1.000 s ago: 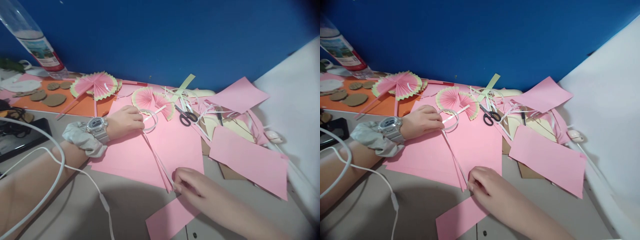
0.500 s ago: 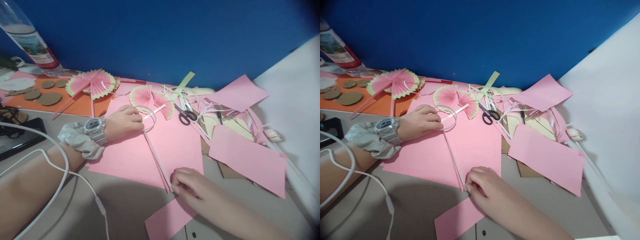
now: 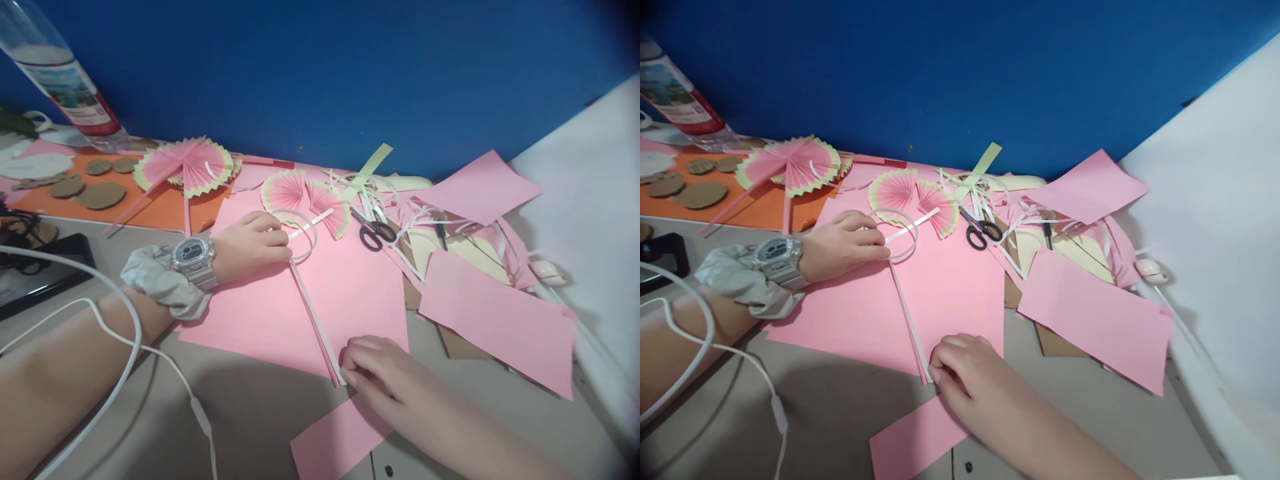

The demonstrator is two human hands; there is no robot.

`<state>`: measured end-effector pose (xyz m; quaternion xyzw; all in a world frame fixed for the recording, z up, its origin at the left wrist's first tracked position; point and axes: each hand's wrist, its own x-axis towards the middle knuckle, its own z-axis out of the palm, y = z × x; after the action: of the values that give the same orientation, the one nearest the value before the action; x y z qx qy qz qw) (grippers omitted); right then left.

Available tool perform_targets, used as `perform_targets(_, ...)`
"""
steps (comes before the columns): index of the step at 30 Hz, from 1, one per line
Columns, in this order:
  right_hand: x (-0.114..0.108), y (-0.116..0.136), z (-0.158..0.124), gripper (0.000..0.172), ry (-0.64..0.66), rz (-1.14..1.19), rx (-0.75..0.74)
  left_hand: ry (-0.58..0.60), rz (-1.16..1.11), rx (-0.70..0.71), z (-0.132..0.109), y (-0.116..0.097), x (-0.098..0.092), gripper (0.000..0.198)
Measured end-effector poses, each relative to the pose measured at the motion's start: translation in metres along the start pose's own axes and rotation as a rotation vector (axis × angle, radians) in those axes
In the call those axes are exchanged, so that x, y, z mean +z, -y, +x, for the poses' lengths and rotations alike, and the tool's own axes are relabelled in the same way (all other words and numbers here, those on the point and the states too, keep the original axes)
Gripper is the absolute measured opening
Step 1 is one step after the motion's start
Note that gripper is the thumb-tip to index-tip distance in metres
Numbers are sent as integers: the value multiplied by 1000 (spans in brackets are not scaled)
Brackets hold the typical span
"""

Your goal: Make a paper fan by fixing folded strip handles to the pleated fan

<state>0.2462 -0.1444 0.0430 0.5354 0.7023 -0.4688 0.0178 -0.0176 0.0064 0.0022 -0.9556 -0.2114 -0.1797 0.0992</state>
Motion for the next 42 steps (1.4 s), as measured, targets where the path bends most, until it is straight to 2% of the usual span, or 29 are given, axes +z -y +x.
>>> perform_targets(15,1,1,0,20,-12,-29,-3,31,135,16,2,-7,1,25)
perform_targets(21,0,2,-1,20,-10,-39,-10,-14,103,31,5,-9,1,22)
perform_targets(27,0,2,-1,20,-14,-31,-5,19,125,28,4,-10,2,22)
perform_targets(31,2,1,0,22,-46,-22,4,-46,95,-2,5,-10,0,22)
perform_targets(34,0,7,-5,24,-116,-31,42,-129,79,-85,6,-7,-2,22)
perform_targets(37,-3,16,-15,22,-268,-188,-79,-177,23,-167,6,-6,-6,20)
perform_targets(40,-2,24,-22,16,-489,-552,-353,-226,-133,-249,10,-11,-10,19)
perform_targets(42,2,29,-22,11,-585,-786,-505,-283,-249,-361,14,-19,-14,19)
